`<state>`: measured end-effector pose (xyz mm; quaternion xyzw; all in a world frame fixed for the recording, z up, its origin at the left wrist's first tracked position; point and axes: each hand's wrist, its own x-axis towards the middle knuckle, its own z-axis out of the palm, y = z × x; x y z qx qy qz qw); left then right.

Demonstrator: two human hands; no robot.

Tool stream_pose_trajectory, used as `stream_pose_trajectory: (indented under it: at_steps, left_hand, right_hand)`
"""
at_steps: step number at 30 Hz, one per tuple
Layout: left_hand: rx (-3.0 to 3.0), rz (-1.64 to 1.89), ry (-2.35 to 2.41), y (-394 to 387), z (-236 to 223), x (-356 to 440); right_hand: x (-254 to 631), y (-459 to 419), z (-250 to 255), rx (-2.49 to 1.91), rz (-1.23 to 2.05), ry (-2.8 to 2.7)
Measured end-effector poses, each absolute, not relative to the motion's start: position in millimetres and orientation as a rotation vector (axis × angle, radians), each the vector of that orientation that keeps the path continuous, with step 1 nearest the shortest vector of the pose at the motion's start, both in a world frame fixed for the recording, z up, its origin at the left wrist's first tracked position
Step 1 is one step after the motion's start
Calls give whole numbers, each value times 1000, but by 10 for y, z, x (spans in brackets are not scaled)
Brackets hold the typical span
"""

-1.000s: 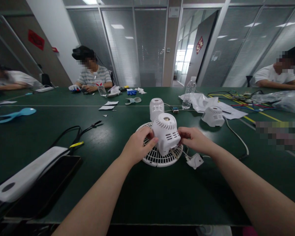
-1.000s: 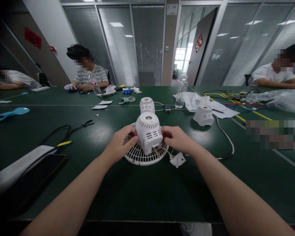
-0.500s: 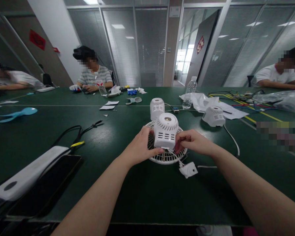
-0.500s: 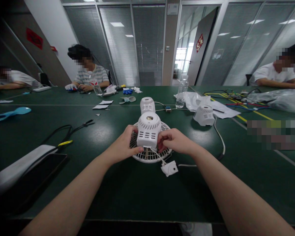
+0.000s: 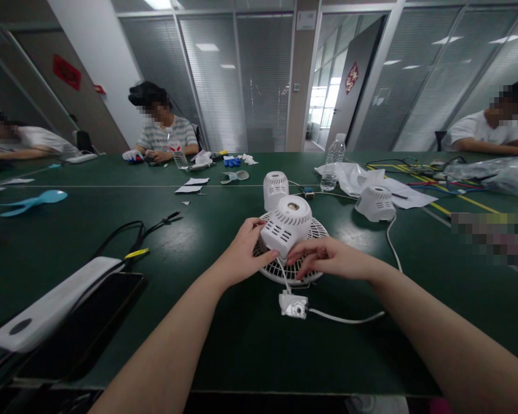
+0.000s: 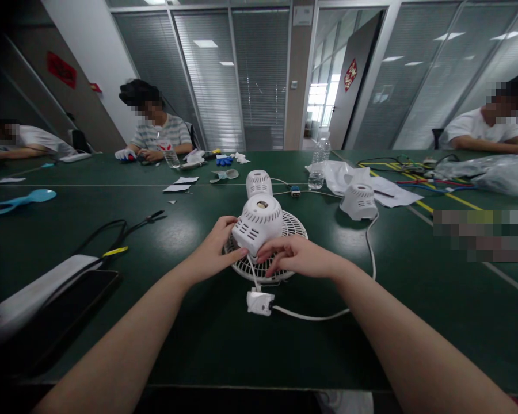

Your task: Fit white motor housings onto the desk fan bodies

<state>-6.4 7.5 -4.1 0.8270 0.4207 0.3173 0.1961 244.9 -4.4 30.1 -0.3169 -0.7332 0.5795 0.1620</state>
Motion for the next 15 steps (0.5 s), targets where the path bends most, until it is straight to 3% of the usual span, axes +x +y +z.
stream_pose_trajectory:
  at_steps: [15]
  left_hand:
    - [2199,936,1433,39,-97,60]
  right_hand:
    - [2372,-94,264,-890,1565,-2073]
